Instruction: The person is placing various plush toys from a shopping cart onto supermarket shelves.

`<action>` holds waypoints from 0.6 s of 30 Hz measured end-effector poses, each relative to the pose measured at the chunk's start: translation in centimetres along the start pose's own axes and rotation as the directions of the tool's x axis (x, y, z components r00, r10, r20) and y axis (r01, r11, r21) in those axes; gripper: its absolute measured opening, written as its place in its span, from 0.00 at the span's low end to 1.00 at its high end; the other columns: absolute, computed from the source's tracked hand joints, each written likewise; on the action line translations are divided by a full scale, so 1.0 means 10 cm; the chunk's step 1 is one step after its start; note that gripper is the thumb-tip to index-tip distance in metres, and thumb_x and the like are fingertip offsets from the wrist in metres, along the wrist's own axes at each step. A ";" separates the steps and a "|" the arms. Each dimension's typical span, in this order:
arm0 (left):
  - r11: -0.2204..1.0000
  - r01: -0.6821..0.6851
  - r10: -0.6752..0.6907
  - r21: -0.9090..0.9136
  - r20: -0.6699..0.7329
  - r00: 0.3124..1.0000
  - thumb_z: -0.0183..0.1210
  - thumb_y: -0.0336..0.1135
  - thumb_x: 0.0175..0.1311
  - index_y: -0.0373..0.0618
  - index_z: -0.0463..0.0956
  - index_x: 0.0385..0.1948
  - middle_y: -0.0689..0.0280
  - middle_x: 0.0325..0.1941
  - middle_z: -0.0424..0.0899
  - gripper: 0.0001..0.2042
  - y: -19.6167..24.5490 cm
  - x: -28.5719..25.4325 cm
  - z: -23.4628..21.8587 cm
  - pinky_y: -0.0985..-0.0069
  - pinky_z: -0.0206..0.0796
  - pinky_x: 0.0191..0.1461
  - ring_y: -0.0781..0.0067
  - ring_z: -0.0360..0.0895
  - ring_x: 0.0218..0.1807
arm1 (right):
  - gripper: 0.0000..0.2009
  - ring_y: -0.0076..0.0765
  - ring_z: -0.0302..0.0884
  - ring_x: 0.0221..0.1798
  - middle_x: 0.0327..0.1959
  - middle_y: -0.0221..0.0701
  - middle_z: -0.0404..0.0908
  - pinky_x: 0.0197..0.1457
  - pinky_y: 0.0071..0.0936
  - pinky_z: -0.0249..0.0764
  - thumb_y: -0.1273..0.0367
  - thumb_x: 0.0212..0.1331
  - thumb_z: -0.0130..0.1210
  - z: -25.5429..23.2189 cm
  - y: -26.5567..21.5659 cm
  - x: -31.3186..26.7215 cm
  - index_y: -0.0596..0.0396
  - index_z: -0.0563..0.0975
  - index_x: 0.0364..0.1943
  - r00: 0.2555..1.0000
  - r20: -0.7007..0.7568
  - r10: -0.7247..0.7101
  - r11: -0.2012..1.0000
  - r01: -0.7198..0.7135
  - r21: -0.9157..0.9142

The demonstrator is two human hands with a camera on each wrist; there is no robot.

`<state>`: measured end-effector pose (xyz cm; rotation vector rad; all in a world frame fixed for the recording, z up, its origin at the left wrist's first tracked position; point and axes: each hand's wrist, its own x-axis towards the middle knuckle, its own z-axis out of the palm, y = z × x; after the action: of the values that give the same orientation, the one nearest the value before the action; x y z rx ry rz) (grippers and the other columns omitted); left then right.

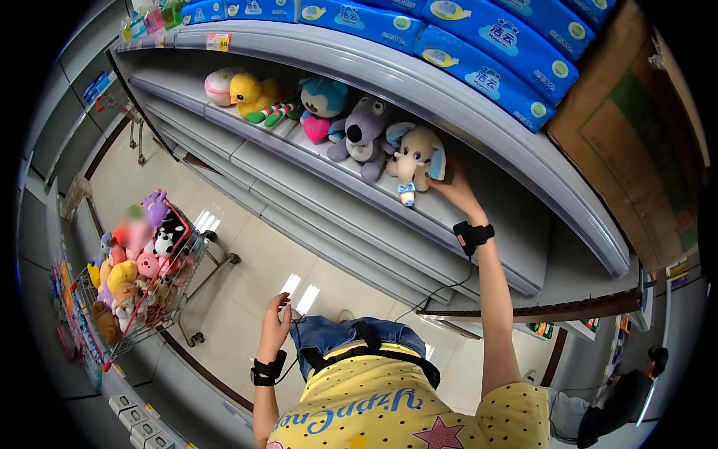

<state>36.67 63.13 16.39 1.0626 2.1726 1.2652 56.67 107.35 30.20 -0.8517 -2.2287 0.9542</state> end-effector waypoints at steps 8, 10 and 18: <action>0.998 0.059 -0.059 0.010 -0.028 0.998 0.51 0.25 0.61 0.38 0.72 0.48 0.57 0.44 0.80 0.13 -0.14 0.02 -0.26 0.71 0.67 0.48 0.64 0.77 0.47 | 0.35 0.48 0.61 0.65 0.60 0.49 0.65 0.66 0.34 0.57 0.59 0.50 0.62 0.06 0.22 -0.49 0.63 0.62 0.60 0.971 -0.224 -0.078 0.965 0.017 -0.264; 0.998 0.063 -0.061 0.014 -0.069 0.996 0.52 0.27 0.61 0.39 0.72 0.48 0.58 0.45 0.80 0.13 -0.26 -0.05 -0.47 0.72 0.67 0.48 0.66 0.77 0.46 | 0.29 0.47 0.62 0.63 0.59 0.46 0.66 0.65 0.34 0.57 0.64 0.54 0.58 0.16 -0.32 -0.80 0.62 0.64 0.59 0.941 -0.337 -0.015 0.958 -0.083 -0.274; 0.865 0.436 -0.251 0.246 -0.541 0.803 0.54 0.29 0.57 0.35 0.70 0.47 0.51 0.47 0.75 0.16 -1.83 -0.57 -2.09 0.63 0.65 0.54 0.53 0.72 0.50 | 0.14 0.27 0.72 0.46 0.47 0.33 0.73 0.50 0.23 0.67 0.77 0.59 0.48 1.07 -0.75 -1.45 0.59 0.69 0.50 0.985 0.028 0.170 0.980 -0.172 0.104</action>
<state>18.88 41.77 10.95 0.4170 2.9125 1.0629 56.02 88.24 26.19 -1.0018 -2.1251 1.1541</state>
